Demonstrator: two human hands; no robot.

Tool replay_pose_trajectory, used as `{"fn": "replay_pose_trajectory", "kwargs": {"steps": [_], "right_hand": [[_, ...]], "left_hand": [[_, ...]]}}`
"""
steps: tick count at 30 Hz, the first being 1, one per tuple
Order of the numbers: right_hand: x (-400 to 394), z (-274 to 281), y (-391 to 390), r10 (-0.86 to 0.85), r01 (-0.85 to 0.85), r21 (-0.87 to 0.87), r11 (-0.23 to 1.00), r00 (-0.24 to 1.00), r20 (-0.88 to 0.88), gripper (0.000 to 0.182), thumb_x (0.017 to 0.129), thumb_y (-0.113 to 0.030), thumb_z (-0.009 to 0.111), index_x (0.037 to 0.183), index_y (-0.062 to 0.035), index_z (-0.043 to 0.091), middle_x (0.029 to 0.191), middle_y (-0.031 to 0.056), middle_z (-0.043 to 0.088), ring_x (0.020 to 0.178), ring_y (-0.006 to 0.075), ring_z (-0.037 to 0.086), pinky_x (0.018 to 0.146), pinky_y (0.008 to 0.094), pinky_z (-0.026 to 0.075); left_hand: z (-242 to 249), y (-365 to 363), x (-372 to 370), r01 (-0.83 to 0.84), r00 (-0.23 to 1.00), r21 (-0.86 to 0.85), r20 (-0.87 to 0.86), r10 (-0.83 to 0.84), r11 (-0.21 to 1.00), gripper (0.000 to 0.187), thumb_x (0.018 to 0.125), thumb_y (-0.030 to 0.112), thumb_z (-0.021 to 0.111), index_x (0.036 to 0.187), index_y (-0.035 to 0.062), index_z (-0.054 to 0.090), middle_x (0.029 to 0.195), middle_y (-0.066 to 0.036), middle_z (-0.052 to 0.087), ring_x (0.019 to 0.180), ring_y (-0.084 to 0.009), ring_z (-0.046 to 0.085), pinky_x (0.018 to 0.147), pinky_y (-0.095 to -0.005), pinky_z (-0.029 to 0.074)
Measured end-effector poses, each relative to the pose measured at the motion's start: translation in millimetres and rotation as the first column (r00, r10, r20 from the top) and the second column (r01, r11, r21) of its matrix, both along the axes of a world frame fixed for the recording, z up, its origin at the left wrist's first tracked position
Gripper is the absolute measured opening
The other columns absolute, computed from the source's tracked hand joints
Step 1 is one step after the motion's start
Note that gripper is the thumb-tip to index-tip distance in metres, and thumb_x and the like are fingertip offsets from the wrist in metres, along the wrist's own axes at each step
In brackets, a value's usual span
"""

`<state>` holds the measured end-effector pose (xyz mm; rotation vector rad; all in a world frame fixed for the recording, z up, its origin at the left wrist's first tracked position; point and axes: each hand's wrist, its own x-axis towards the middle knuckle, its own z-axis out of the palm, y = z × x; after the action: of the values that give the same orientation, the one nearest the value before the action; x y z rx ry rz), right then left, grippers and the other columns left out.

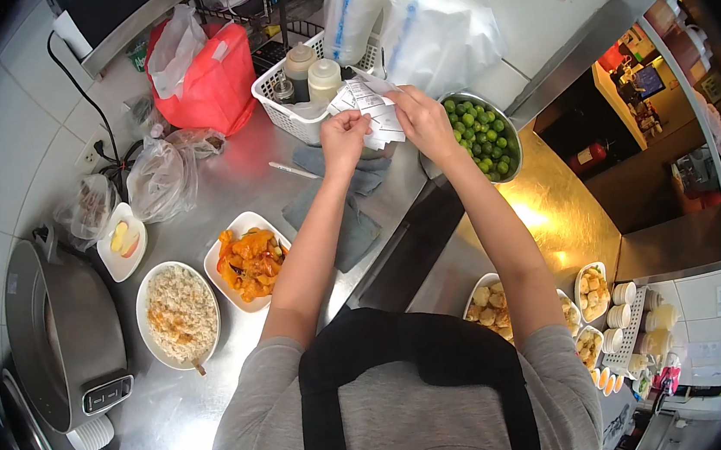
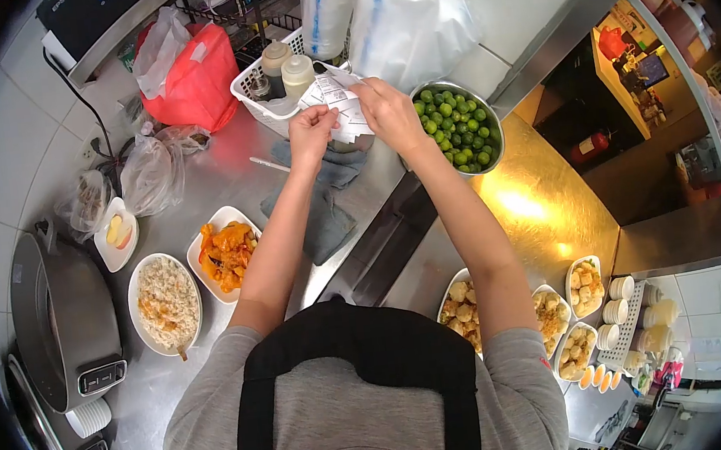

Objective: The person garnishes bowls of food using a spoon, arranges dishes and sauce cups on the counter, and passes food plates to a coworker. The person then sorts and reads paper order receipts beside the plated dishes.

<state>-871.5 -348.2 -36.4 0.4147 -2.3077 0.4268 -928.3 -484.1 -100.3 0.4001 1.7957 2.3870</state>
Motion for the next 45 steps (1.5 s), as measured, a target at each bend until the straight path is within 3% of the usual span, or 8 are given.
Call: {"fn": "replay_pose_trajectory", "kwargs": {"steps": [6,12,17,20,25,27,40,45], "right_hand": [[-1,1,-3,-0.02,0.021,0.016,1.0,0.999,-0.046,0.028,0.073,0.005,0.053,0.099,-0.0041,0.057,0.097,0.0133,0.057,0.077,0.0308,0.059,0.065,0.0348,0.049],[0,9,-13,-0.034,0.063,0.282,0.957,0.994,-0.105,0.028,0.068,-0.001,0.056,0.095,-0.0079,0.056,0.109,0.0098,0.053,0.083,0.0247,0.059,0.064,0.0327,0.05],[-12,3,-12,-0.142,0.164,0.218,0.962,0.983,-0.113,0.017,0.071,-0.003,0.053,0.087,-0.0069,0.054,0.091,0.0062,0.054,0.08,0.0218,0.058,0.061,0.0319,0.05],[-16,3,-11,-0.141,0.156,0.155,0.976,0.984,-0.106,0.012,0.072,-0.002,0.052,0.084,-0.0069,0.052,0.084,0.0052,0.053,0.077,0.0227,0.058,0.06,0.0333,0.05],[-18,2,-9,-0.107,0.117,0.102,0.988,0.99,-0.095,0.014,0.073,-0.002,0.051,0.086,-0.0068,0.052,0.083,0.0064,0.053,0.074,0.0251,0.058,0.059,0.0345,0.05],[-17,2,-9,-0.106,0.116,0.097,0.988,0.989,-0.103,0.014,0.073,-0.001,0.051,0.086,-0.0068,0.052,0.083,0.0068,0.053,0.073,0.0256,0.058,0.059,0.0347,0.05],[-14,2,-12,-0.108,0.115,0.124,0.986,0.992,-0.067,0.017,0.07,-0.001,0.052,0.087,-0.0062,0.053,0.088,0.0077,0.054,0.08,0.0255,0.058,0.063,0.0346,0.05],[-8,1,-15,-0.086,0.096,0.221,0.97,0.995,-0.056,0.017,0.07,-0.002,0.053,0.087,-0.0046,0.054,0.097,0.0101,0.055,0.086,0.0271,0.057,0.066,0.0346,0.05]], "left_hand": [[7,-6,-4,0.008,0.997,-0.002,0.077,-0.008,1.0,0.009,0.079,0.01,0.062,0.081,0.0012,0.062,0.06,0.0,0.057,0.046,-0.0019,0.041,0.04,-0.0174,0.029],[42,-19,-7,0.202,0.971,0.06,0.121,-0.208,0.978,0.018,0.082,0.01,0.049,0.091,-0.0006,0.061,0.056,-0.002,0.053,0.045,-0.0026,0.04,0.04,-0.017,0.027],[48,-30,-16,0.304,0.952,-0.049,0.007,-0.305,0.951,0.027,0.08,0.006,0.044,0.1,-0.002,0.059,0.055,-0.001,0.052,0.045,-0.0044,0.041,0.042,-0.019,0.029],[35,-35,-23,0.034,0.999,-0.069,-0.023,-0.036,0.997,0.025,0.082,0.007,0.044,0.102,0.0014,0.058,0.057,0.0,0.051,0.046,-0.0021,0.038,0.041,-0.0165,0.026],[20,-35,-20,0.082,0.996,0.002,0.028,-0.082,0.997,0.018,0.081,0.007,0.051,0.097,0.0011,0.058,0.055,0.0,0.053,0.046,-0.0039,0.041,0.043,-0.0187,0.029],[24,-29,-16,-0.105,0.99,-0.015,-0.094,0.103,0.994,0.016,0.081,0.008,0.053,0.095,0.0007,0.058,0.055,-0.001,0.055,0.045,-0.004,0.042,0.044,-0.0195,0.03],[7,-16,-9,0.069,0.997,-0.038,-0.016,-0.07,0.997,0.019,0.084,0.008,0.05,0.102,0.001,0.054,0.058,-0.001,0.054,0.044,-0.002,0.038,0.041,-0.0168,0.026],[23,-13,6,0.196,0.978,0.077,0.06,-0.2,0.978,0.037,0.081,0.006,0.048,0.117,-0.0034,0.044,0.059,-0.005,0.057,0.042,-0.0047,0.041,0.039,-0.0185,0.029]]}}
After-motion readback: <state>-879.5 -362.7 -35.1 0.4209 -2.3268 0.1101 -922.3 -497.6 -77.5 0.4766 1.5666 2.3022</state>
